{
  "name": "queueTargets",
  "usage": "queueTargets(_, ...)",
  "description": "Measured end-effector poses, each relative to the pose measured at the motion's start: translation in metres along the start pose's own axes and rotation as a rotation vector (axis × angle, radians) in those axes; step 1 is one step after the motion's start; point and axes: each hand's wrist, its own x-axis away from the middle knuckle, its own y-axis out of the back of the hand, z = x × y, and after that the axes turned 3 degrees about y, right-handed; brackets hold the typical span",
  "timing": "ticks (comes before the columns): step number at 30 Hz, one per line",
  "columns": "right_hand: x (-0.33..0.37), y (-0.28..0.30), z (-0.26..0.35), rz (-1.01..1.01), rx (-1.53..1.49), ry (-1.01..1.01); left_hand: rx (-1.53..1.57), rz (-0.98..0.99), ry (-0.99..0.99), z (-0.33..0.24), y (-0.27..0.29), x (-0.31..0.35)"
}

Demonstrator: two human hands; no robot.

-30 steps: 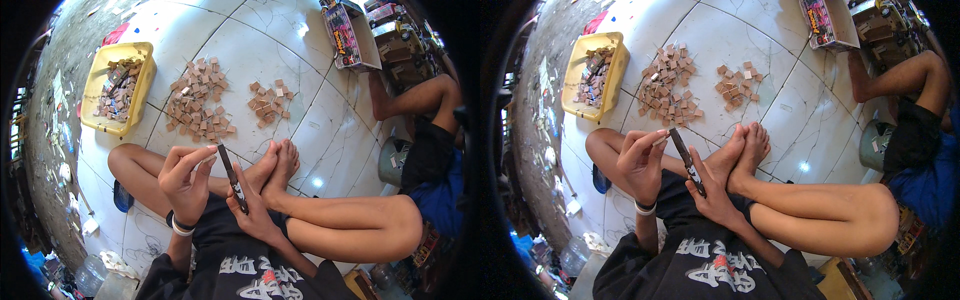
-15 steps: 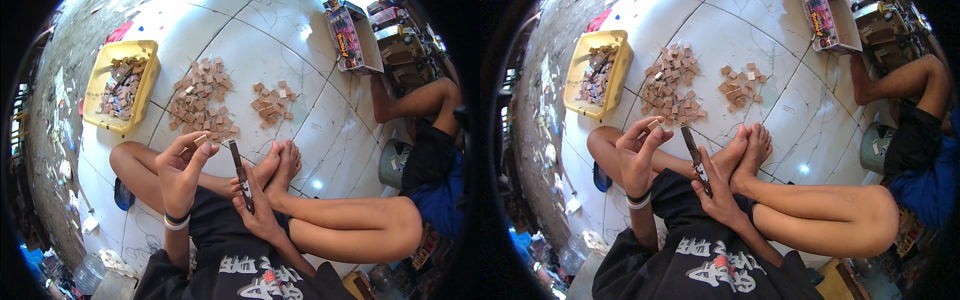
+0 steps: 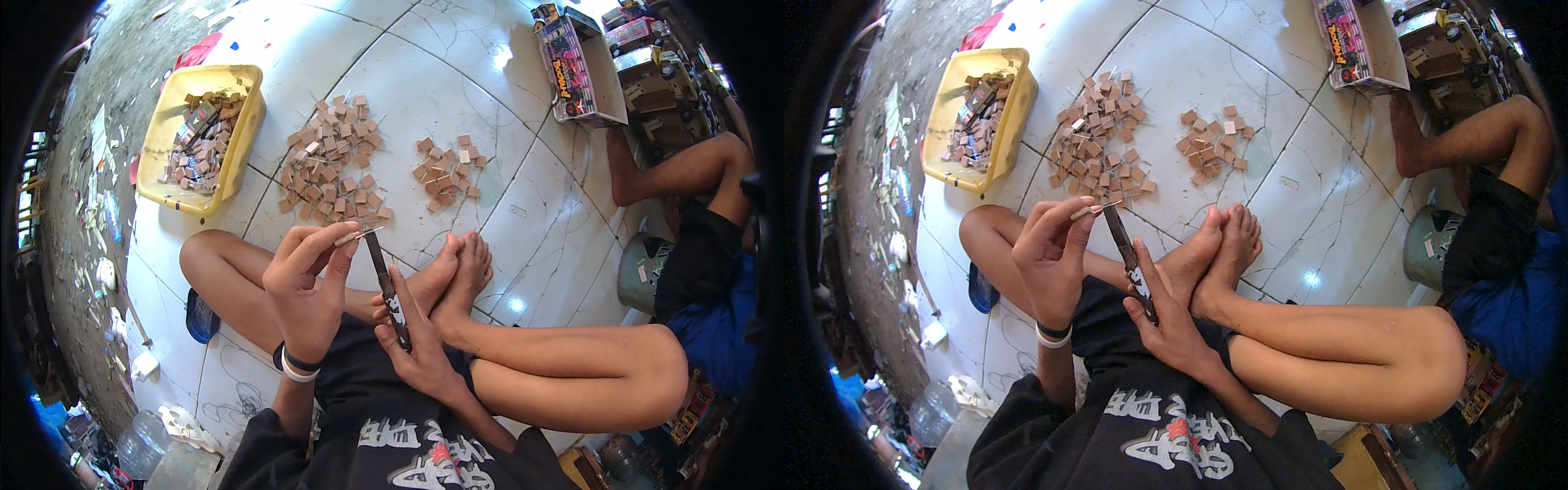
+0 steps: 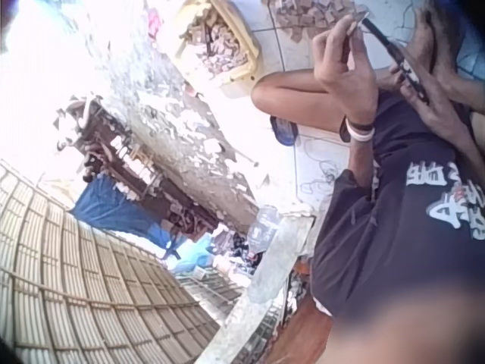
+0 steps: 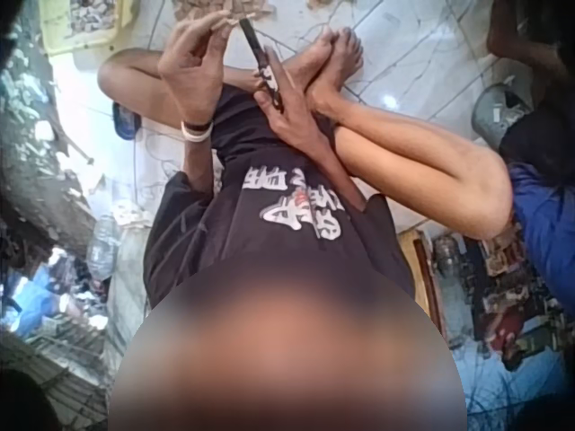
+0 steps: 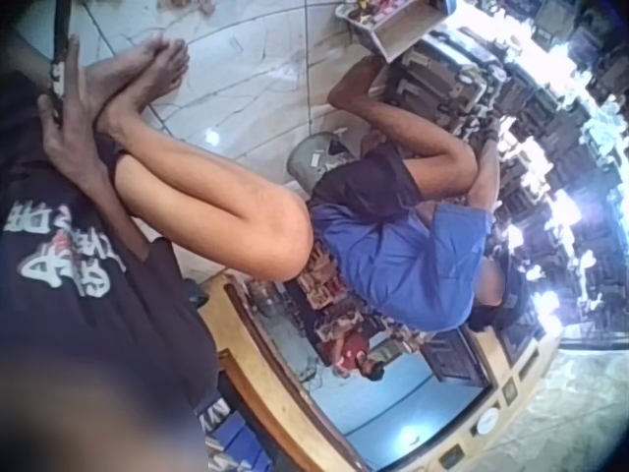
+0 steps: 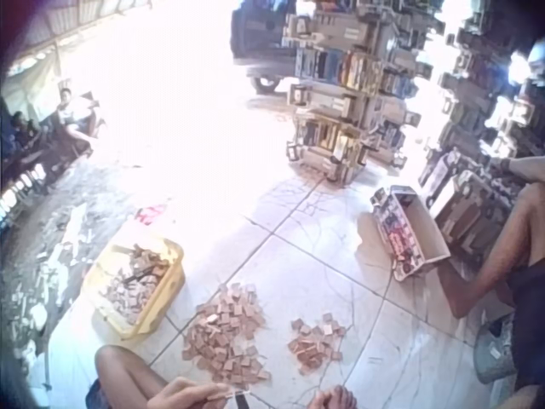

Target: The person sits cross-legged on a tiled floor and repeatedly inserts a thin wire into small rectangular cardboard blocks using a metal tool. The person picks up each block, aligns the wire, and pushes it into the block before placing the finished unit on the floor. A yellow bin and scattered blocks are visible nearby.

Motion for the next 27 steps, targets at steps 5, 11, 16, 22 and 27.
queueTargets(5,-0.001,0.001,0.006,0.010,0.017,-0.037,-0.133,-0.046,-0.108,0.000,-0.003,0.004)
queueTargets(11,0.000,0.001,0.006,0.019,0.014,-0.012,-0.105,-0.097,-0.191,0.003,-0.006,0.008)
queueTargets(16,-0.001,0.001,0.003,0.008,0.068,0.062,-0.071,-0.110,-0.173,0.002,-0.008,0.010)
queueTargets(22,-0.001,-0.001,0.002,0.013,-0.049,0.001,-0.050,-0.119,-0.097,0.001,-0.009,0.008)
queueTargets(27,-0.002,-0.001,-0.002,-0.023,-0.048,0.051,0.038,-0.121,-0.072,0.002,-0.011,0.010)
